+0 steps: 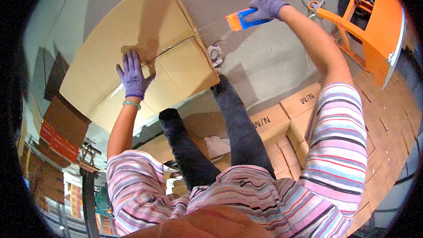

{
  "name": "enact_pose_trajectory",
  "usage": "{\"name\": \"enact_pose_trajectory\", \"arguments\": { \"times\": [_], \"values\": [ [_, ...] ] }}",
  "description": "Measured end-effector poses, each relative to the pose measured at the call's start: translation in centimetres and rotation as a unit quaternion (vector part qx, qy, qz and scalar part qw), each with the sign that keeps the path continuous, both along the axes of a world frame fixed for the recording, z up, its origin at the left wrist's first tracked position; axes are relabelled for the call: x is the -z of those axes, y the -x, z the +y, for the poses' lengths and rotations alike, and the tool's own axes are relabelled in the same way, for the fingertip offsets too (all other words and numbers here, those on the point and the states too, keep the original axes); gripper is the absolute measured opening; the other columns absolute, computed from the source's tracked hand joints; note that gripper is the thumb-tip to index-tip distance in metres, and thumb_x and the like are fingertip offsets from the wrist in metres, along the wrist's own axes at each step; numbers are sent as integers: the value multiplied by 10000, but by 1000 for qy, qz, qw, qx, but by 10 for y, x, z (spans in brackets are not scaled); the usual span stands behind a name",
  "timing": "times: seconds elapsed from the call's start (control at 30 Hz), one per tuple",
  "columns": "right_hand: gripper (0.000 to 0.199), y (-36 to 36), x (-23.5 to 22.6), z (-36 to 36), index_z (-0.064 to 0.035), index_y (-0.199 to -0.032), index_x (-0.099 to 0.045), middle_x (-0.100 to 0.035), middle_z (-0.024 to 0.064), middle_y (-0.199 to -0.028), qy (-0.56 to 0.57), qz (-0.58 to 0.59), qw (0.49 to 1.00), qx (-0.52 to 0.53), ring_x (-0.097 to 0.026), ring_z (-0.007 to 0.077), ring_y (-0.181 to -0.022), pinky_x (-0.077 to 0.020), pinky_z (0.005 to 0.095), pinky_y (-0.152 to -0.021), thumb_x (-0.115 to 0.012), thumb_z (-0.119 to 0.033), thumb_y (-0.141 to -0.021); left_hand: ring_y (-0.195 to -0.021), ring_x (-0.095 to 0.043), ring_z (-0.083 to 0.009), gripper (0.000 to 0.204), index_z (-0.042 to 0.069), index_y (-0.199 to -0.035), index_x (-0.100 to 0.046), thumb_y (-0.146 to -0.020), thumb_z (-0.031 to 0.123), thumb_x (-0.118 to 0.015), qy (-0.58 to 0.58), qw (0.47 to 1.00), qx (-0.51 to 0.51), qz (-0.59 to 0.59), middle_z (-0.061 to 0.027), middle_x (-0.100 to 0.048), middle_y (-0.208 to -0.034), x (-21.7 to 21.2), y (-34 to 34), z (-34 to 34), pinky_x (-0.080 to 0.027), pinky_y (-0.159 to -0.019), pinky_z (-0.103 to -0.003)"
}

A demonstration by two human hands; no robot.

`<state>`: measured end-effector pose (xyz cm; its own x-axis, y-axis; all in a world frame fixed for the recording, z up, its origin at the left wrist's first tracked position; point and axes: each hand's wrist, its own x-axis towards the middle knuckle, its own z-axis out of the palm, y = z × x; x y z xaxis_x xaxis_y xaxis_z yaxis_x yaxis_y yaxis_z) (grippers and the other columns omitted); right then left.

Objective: The person prepares a cardboard box, fills it with orange boxed items and small round containers, seals the box with a tape dispenser, and then plugs in an electrical cable.

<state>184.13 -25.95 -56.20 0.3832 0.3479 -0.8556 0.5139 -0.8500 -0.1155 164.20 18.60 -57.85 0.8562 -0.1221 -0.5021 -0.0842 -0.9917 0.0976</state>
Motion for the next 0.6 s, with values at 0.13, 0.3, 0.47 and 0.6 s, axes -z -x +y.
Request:
{"name": "enact_pose_trajectory", "arguments": {
  "times": [0.13,0.3,0.47,0.6],
  "values": [
    [702,15,34,17,-90,-949,-667,-654,176,-894,-17,-21,999,27,-629,342,-852,-486,420,-737,-462,-716,-708,-1356,-213,-319,915,72,-1380,-319,-657,485,-699,125,985,119,-3,-135,-303,-1438,-14,-7,-68,-115,-1059,-610],
    [643,44,61,88,-82,-973,-674,-670,151,-914,-3,-13,999,41,-642,325,-861,-496,425,-733,-492,-656,-747,-1334,-278,-260,595,70,-1224,-546,-823,507,-496,112,957,261,-61,-154,-478,-1303,27,-32,-174,-116,-1111,-480],
    [358,89,114,86,-131,-911,-709,-677,134,-914,133,-74,986,-61,-657,287,-861,-505,390,-726,-542,-426,-796,-1049,-529,-285,521,74,-909,-709,-857,512,-432,145,950,276,-34,-120,-622,-1067,70,-44,-205,-146,-1107,-461],
    [570,164,92,44,-98,-933,-693,-648,175,-994,162,3,971,175,-625,325,-930,-488,418,-766,-470,-598,-775,-1173,-458,-286,496,112,-1090,-644,-836,505,-479,110,925,361,36,-120,-583,-1153,43,-58,-204,-168,-1099,-468]
  ]
}}
